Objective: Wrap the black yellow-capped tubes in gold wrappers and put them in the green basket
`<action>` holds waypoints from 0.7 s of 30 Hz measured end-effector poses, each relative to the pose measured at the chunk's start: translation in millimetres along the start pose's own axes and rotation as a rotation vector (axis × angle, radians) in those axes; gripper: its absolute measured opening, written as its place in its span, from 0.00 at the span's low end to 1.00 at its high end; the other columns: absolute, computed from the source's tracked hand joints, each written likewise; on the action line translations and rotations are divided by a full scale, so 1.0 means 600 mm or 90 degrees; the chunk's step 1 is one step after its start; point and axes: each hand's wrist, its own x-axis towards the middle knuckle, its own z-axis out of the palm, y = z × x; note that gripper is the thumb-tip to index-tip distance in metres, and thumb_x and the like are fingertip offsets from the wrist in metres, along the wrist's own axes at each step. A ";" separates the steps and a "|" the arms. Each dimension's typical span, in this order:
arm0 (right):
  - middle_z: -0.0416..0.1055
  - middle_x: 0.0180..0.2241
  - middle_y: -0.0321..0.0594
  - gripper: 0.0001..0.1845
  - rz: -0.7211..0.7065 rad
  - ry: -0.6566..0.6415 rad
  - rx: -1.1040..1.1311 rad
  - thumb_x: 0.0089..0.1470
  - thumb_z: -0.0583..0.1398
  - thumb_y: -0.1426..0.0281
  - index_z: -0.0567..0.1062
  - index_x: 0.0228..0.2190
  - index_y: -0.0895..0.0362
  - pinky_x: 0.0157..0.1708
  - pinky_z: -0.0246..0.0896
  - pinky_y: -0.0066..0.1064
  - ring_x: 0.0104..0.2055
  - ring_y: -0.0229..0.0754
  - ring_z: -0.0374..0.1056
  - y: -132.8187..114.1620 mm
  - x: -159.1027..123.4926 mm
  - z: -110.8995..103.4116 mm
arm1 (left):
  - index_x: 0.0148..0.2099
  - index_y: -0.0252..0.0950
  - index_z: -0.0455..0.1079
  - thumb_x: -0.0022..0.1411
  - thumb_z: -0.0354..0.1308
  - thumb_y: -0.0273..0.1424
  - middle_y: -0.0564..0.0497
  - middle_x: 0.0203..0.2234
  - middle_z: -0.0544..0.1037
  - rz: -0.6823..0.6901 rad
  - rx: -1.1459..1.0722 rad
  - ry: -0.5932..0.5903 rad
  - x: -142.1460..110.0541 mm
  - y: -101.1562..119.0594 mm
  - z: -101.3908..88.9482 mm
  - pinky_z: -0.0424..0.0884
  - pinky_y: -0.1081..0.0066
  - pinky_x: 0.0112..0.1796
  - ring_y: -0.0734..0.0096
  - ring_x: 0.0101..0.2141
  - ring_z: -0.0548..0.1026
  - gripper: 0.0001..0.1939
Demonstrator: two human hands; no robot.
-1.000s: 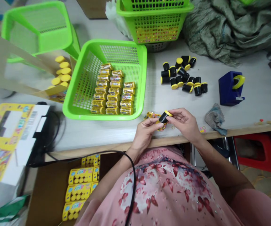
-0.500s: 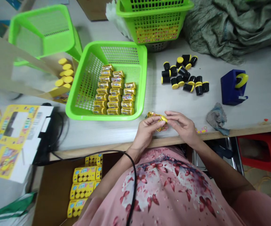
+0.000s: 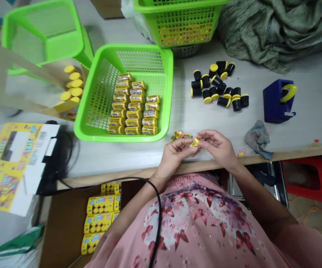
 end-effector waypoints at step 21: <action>0.68 0.52 0.49 0.40 -0.367 0.005 -0.346 0.53 0.60 0.74 0.52 0.63 0.50 0.50 0.71 0.43 0.53 0.49 0.69 0.014 -0.024 0.016 | 0.38 0.31 0.79 0.51 0.69 0.42 0.43 0.31 0.83 -0.167 -0.154 -0.095 0.012 0.005 0.009 0.77 0.66 0.36 0.58 0.36 0.81 0.19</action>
